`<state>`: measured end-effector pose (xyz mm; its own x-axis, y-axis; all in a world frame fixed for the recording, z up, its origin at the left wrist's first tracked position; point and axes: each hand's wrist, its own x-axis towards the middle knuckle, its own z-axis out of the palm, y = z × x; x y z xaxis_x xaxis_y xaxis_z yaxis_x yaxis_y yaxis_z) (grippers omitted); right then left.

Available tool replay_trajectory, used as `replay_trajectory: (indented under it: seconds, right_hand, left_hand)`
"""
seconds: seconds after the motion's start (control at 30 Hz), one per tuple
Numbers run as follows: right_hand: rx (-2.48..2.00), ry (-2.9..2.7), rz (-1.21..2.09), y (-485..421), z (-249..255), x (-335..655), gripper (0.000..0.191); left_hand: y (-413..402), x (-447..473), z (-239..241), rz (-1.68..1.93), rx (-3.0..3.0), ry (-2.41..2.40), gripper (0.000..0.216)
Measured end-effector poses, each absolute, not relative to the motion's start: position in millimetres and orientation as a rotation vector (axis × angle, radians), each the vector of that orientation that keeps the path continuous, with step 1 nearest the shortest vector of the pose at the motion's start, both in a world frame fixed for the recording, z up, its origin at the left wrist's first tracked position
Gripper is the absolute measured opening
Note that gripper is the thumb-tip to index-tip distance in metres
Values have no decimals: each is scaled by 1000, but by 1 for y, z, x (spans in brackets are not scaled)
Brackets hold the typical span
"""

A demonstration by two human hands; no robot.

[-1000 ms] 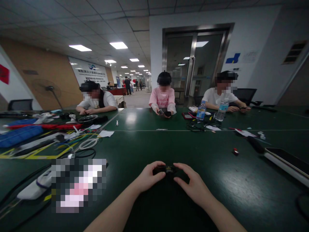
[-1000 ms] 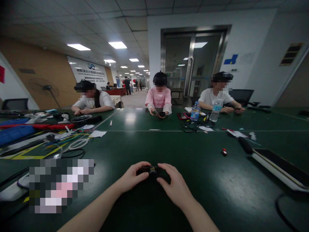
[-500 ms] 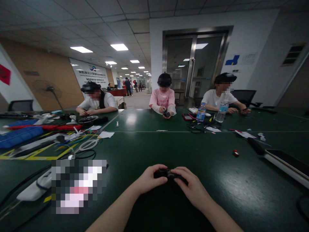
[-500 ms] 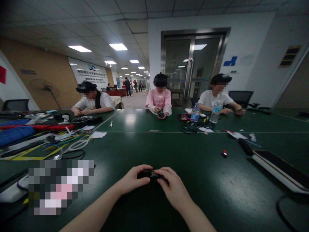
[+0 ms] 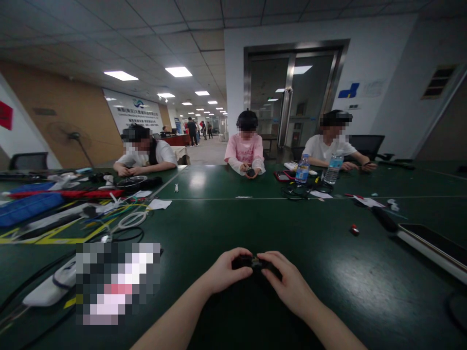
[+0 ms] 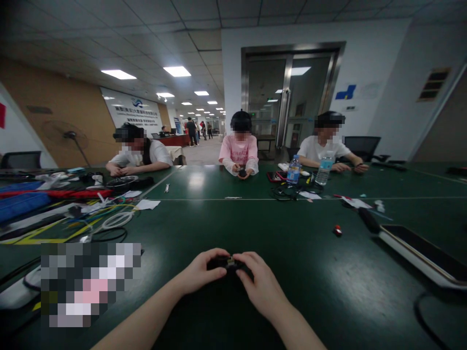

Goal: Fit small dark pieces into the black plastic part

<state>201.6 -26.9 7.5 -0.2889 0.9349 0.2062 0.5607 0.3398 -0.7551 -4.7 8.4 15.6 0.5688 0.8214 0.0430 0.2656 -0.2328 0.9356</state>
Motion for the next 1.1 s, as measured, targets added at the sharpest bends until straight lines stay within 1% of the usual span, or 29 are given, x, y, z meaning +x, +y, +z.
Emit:
replay_trajectory:
  seconds: [0.2,0.33,0.43,0.63,0.8,1.1]
  right_hand:
    - [-1312,-1982,767,-26,9,201,30]
    - [-1310,-1978,774,-26,8,201,30]
    - [-1316,-1960,770,-26,6,201,32]
    - [-1355,-1933,791,-25,3,202,35]
    - [-1335,-1930,824,-26,6,202,37]
    - [-1358,-1974,869,-23,4,202,27]
  left_hand:
    - [11,-6,10,680,1793,902,31]
    - [11,-7,12,661,1792,930,35]
    - [10,-7,15,657,1797,936,37]
    - [10,-6,15,614,1844,950,30]
    - [11,-7,10,624,1926,984,31]
    - [8,-4,10,619,2117,1035,39]
